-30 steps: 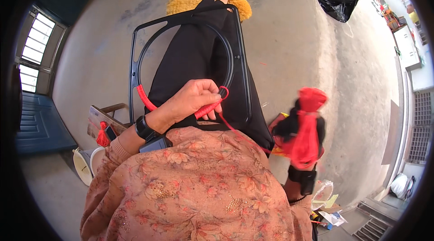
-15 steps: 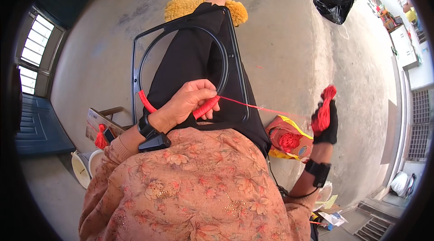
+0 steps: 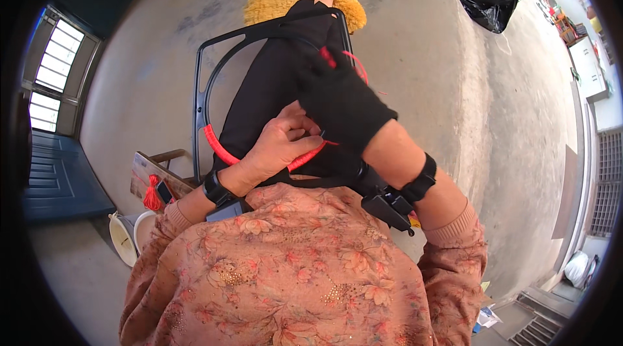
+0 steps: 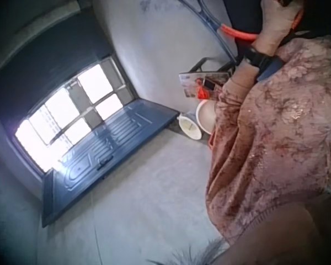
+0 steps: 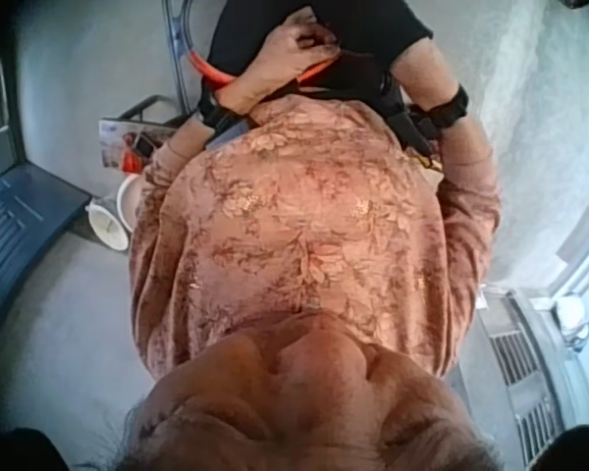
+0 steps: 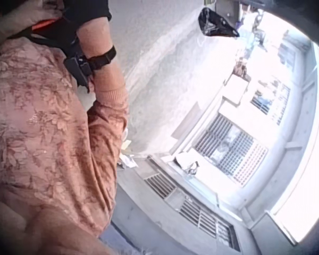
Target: The person is wrapping red thread around a black circular frame, possibly for a handicraft like a Chinese knot or decoration.
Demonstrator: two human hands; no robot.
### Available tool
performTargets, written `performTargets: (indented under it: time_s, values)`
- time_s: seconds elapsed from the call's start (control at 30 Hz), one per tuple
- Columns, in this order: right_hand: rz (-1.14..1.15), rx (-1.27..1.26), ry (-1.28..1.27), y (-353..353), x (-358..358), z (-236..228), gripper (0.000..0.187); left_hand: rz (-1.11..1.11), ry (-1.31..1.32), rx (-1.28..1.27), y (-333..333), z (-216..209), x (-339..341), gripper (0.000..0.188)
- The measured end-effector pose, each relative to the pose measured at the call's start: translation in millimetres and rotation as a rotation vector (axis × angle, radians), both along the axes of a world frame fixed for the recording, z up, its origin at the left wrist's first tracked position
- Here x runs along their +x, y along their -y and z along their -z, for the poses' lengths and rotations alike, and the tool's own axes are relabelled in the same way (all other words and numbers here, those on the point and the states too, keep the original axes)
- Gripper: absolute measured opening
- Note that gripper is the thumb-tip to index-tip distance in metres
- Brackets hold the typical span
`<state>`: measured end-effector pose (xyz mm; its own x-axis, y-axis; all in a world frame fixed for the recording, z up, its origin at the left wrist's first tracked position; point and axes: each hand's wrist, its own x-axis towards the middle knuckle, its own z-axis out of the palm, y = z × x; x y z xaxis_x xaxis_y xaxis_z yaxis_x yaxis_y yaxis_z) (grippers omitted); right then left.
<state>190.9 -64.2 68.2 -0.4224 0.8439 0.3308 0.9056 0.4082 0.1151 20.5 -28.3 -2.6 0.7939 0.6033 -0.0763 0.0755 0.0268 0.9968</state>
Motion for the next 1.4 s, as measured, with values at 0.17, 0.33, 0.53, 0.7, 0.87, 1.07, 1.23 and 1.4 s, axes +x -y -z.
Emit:
performTargets:
  time_s: [0.17, 0.33, 0.53, 0.7, 0.87, 1.07, 1.23, 1.4]
  values:
    - [-0.097, -0.119, -0.156, 2.1, 0.9, 2.4, 0.039, 0.070, 0.007, 0.010, -3.8, -7.6, -2.9, 0.015]
    - [0.052, -0.225, -0.518, 57.0, 14.3, -11.9, 0.049, 0.177, -0.010, -0.319, -6.5, -5.2, 0.4, 0.012]
    - [0.122, -0.163, -0.367, 80.4, -13.0, -1.7, 0.044, 0.171, 0.083, -0.532, -7.2, -9.5, 4.1, 0.014]
    - [0.095, -0.119, -0.509, 80.9, -12.0, 7.6, 0.044, 0.202, 0.041, -0.545, -11.8, -10.4, 4.3, 0.015]
    - [0.212, -0.264, -1.116, 108.1, -6.3, 9.7, 0.035, 0.203, -0.050, -0.485, -15.7, -22.4, 0.8, 0.018]
    - [0.437, 0.152, -2.222, 183.6, 24.3, 18.5, 0.035, 0.210, -0.153, -0.452, -15.9, -30.4, -0.3, 0.019]
    - [0.131, 0.236, -2.452, 237.2, 68.6, 31.2, 0.037, 0.207, -0.096, -0.543, -13.5, -19.7, -3.3, 0.018]
    - [0.806, 0.222, -1.586, 257.2, 104.0, 63.0, 0.030, 0.173, -0.019, -0.620, -10.8, -25.0, -0.7, 0.016]
